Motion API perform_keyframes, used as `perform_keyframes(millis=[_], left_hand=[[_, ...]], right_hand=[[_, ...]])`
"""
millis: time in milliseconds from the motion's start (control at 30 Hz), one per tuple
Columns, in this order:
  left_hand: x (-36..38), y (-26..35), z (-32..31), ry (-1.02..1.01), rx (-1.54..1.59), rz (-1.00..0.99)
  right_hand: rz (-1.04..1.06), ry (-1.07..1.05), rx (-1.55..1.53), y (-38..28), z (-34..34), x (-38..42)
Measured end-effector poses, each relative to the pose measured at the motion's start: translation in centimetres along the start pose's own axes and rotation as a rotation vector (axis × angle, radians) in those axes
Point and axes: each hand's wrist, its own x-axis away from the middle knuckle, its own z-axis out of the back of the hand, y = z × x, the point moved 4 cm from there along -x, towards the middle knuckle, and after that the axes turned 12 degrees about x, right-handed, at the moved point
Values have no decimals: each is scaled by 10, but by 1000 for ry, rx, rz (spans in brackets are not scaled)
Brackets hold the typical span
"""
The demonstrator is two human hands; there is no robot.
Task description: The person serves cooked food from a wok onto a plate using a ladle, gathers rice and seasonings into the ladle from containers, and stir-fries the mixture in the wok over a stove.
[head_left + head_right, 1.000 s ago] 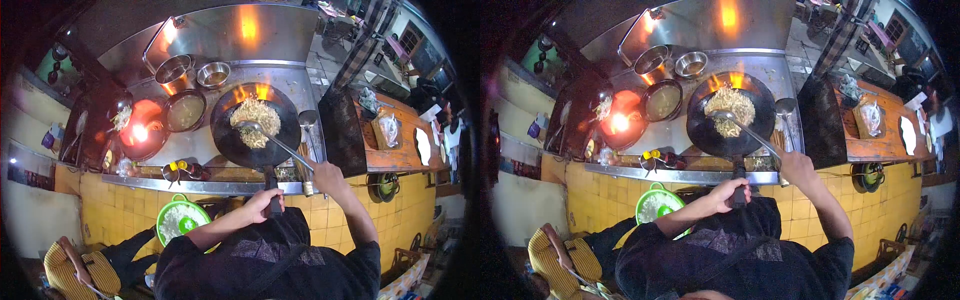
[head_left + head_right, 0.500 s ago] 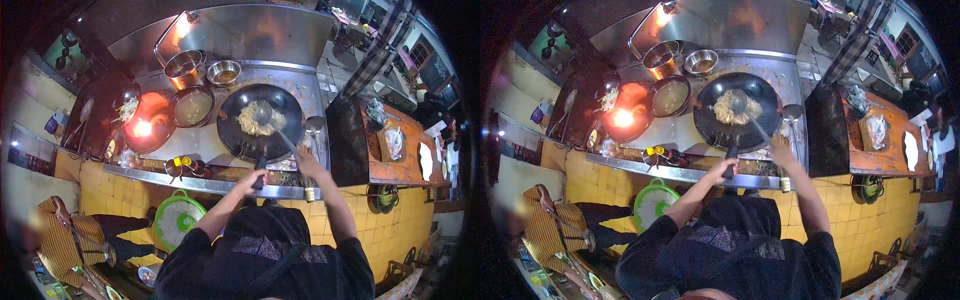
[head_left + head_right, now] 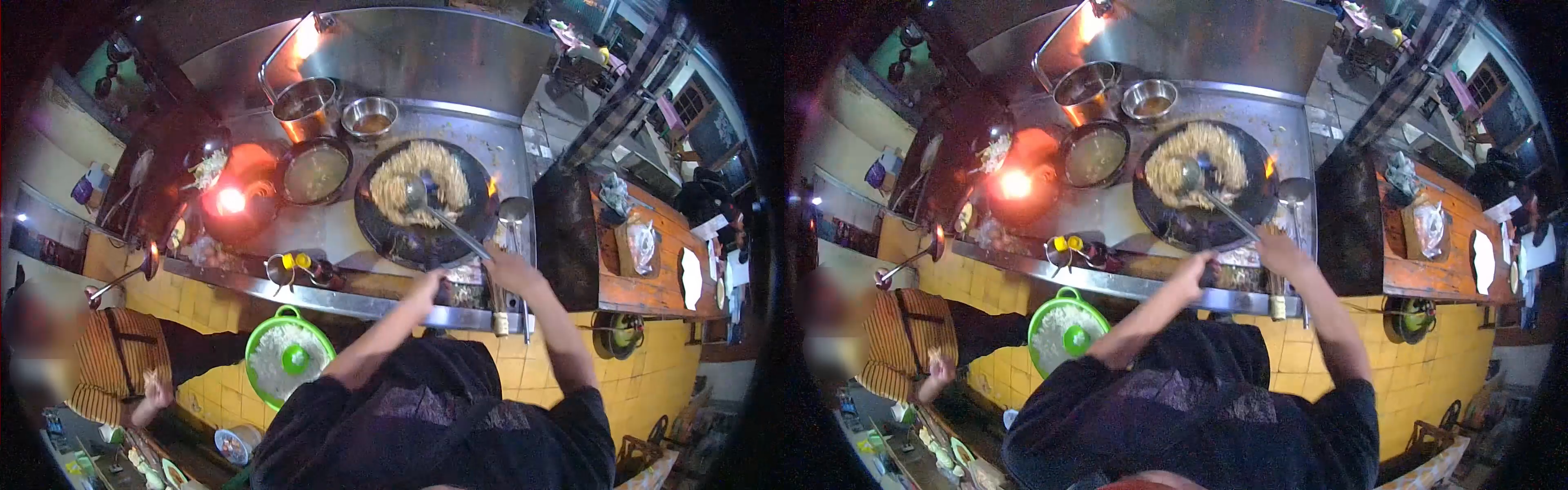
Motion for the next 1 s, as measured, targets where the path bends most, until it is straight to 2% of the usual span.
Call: perform_keyframes(millis=[67, 100, 133, 200, 233, 267, 300, 333, 400, 467, 533, 567, 600, 667, 700, 733, 767, 800, 867, 900, 933, 967, 1000], left_hand=[[63, 8, -47, -392, 394, 168], [95, 17, -59, -400, 349, 230], [122, 28, -69, -518, 197, 186], [100, 34, -49, -328, 441, 456], [75, 38, -29, -418, 410, 446], [49, 35, -8, -437, 324, 328], [27, 19, 9, -322, 241, 213], [40, 6, 6, -208, 154, 99], [108, -11, -24, -311, -12, -18], [128, -32, -23, -271, -33, 298], [115, -7, -29, -347, -107, 264], [82, 6, -16, -289, -60, 285], [52, 17, -8, -333, 49, 287], [22, 12, 8, -215, 142, 97], [43, 4, 1, -191, -32, 3], [83, -2, -13, -176, -40, 37], [104, -13, -17, -226, 128, 270], [121, -14, -14, -298, -77, 260], [114, -15, -9, -237, 21, 341], [93, -11, 1, -245, -30, 241], [57, -5, 16, -253, -86, 144], [22, -4, 29, -303, -36, 67], [-8, 0, 42, -306, -180, 12]], right_hand=[[-89, -135, 297, -23, 100, 48], [-60, -125, 384, -21, 101, 60], [-34, -116, 474, -16, 101, 69], [9, -50, 428, -22, 103, 81], [31, -21, 406, -25, 101, 87], [35, 8, 387, -27, 100, 90], [36, 37, 365, -29, 99, 90], [35, 65, 341, -33, 97, 93], [-62, 84, 338, -35, 94, 91], [-126, 118, 329, -41, 83, 96], [-156, 0, 265, -41, 70, 98], [-170, -57, 245, -42, 66, 99], [-182, -114, 229, -41, 63, 98], [-258, -146, 212, -31, 50, 91], [-262, -124, 187, -20, 49, 87], [-262, -84, 174, -3, 52, 77], [-224, -31, 82, 17, 52, 71], [-256, -67, -139, 30, 57, 69], [-308, -160, -581, 41, 66, 62], [-354, -145, -544, 30, 63, 53], [-277, -144, -436, 8, 62, 40], [-267, -39, -310, 7, 9, 13], [-259, 61, -193, 5, -45, -7]])
